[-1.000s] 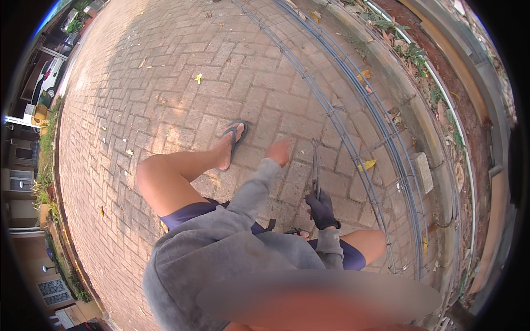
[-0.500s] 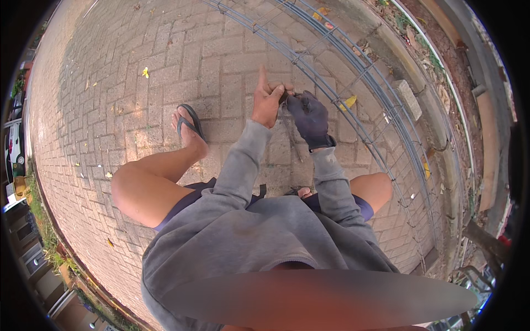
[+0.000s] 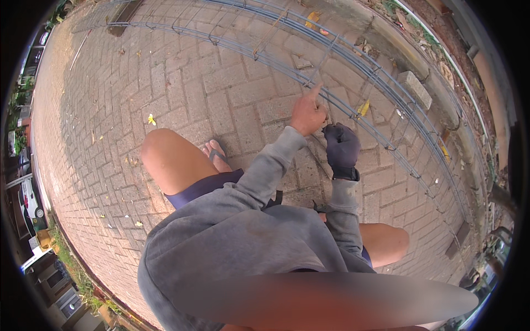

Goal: The person uses pliers to twist wire ties and secure a wire mesh panel to a metal frame on a paved outdoor area. The person repeatedly positions the mesh, loops wire ties through the frame, and twists them to fasten the mesh in place.

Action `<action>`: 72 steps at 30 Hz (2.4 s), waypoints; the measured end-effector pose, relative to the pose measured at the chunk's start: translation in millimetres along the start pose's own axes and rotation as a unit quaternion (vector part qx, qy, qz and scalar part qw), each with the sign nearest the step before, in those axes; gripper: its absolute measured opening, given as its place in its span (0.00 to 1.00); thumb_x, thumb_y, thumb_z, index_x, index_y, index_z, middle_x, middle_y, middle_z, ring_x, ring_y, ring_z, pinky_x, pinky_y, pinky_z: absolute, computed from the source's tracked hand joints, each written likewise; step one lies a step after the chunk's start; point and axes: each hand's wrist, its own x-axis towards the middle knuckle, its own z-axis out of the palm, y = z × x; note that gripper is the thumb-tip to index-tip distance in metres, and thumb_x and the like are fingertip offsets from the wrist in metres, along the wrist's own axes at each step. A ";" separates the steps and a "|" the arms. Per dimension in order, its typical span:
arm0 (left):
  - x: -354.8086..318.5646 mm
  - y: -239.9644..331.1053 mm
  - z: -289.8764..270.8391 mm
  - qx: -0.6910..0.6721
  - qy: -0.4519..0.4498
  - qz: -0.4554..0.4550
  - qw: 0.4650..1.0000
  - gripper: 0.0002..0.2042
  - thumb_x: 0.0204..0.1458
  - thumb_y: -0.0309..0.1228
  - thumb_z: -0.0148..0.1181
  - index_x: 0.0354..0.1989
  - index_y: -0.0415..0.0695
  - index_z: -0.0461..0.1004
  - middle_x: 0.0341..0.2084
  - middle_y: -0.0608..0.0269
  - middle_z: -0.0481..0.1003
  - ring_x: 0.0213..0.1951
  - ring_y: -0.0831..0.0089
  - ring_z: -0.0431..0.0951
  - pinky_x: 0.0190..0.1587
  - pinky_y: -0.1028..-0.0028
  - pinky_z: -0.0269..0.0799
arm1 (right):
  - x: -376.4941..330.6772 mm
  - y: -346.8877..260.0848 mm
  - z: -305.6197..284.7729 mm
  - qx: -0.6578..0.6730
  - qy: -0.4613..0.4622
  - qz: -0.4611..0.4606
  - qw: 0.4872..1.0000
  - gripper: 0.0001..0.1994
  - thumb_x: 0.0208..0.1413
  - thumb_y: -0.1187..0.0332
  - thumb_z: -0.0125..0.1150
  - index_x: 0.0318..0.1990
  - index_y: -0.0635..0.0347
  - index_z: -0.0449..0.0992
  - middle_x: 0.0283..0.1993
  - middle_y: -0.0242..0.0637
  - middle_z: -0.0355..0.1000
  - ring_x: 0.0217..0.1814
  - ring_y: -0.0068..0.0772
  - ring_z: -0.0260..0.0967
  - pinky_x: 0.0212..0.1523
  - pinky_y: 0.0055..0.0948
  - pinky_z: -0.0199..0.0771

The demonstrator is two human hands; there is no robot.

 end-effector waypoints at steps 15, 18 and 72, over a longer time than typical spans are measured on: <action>228.0 -2.4 -242.8 0.562 -0.183 0.004 0.806 0.38 0.46 0.67 0.62 0.46 0.40 0.83 0.43 0.48 0.83 0.47 0.52 0.84 0.48 0.56 0.78 | -26.0 -120.9 33.1 -0.121 0.165 0.099 0.974 0.10 0.58 0.63 0.67 0.35 0.61 0.85 0.32 0.42 0.82 0.40 0.35 0.80 0.45 0.34 0.76; 219.9 -20.8 -238.2 0.564 -0.190 0.028 0.803 0.37 0.48 0.69 0.58 0.40 0.41 0.86 0.39 0.48 0.84 0.44 0.52 0.84 0.45 0.56 0.78 | -31.1 -137.0 61.7 -0.029 0.137 0.196 0.971 0.10 0.58 0.63 0.66 0.37 0.61 0.85 0.33 0.42 0.82 0.40 0.35 0.80 0.45 0.32 0.76; 88.3 27.5 -293.5 0.320 -0.547 0.333 0.698 0.15 0.61 0.29 0.57 0.55 0.42 0.77 0.31 0.58 0.78 0.32 0.64 0.78 0.37 0.62 0.76 | 7.5 -206.0 144.9 0.149 -0.029 0.138 0.979 0.12 0.58 0.65 0.68 0.38 0.67 0.83 0.30 0.36 0.78 0.31 0.26 0.73 0.34 0.29 0.72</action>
